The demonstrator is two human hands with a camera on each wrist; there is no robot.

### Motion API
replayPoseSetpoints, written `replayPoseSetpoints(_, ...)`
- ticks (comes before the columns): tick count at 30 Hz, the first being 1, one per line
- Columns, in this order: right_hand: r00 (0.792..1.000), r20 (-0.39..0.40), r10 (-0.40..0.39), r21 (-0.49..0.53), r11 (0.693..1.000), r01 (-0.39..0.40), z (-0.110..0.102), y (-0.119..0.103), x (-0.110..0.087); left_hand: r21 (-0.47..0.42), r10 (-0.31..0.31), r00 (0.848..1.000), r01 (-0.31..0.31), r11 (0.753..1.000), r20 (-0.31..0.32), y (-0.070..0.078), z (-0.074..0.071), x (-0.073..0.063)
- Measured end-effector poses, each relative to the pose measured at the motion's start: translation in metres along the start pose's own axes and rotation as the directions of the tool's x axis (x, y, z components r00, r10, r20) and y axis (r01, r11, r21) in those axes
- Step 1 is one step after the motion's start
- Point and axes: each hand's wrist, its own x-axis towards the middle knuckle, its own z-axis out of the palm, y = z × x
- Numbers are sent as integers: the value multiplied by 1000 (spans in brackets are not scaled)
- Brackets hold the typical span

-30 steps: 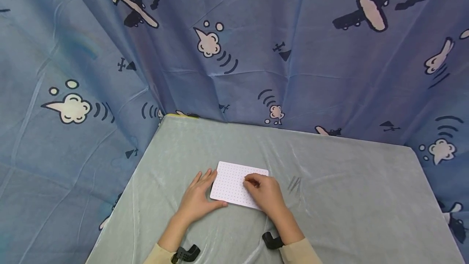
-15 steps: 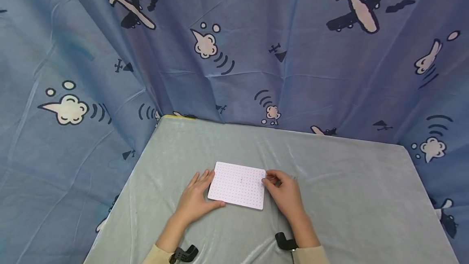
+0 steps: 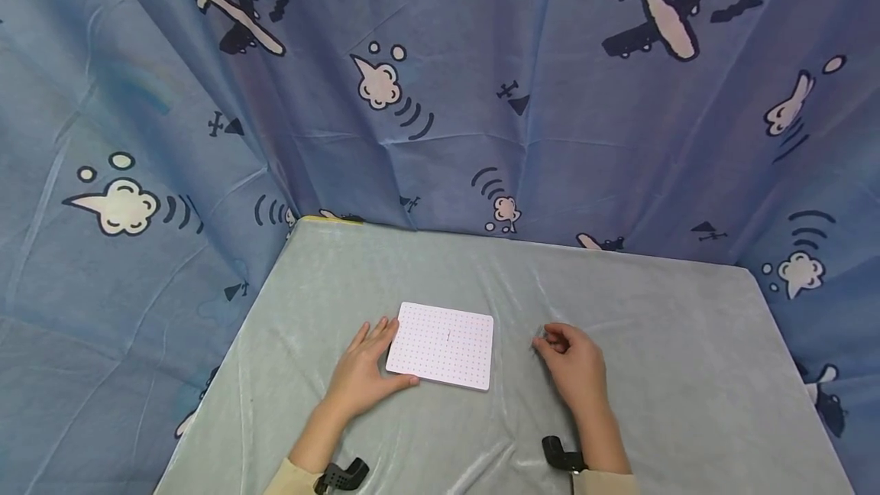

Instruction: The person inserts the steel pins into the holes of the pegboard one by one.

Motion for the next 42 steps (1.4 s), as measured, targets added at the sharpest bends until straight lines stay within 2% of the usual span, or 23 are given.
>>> replayPoseSetpoints(5,1000,3,22,-30,999,-22,-8,9,-1,13,-2,1000,1,1000,6,1,0,1)
replayPoseSetpoints(12,1000,-4,15,-68,998,-15,-12,15,-2,16,0,1000,0,1000,1,1,1,0)
replayPoseSetpoints(19,1000,21,21,-116,993,-18,-13,14,-4,11,8,1000,-8,1000,-14,0,2,-1)
replayPoseSetpoints(27,995,73,67,-185,981,-52,-12,7,-4,7,-1,1000,1,1000,-4,2,2,-1)
replayPoseSetpoints(35,991,121,58,-226,974,-29,-13,6,1,18,-4,1000,4,1000,1,3,2,-2)
replayPoseSetpoints(42,992,120,48,-236,972,-18,-13,6,3,24,-10,1000,10,1000,0,2,3,-2)
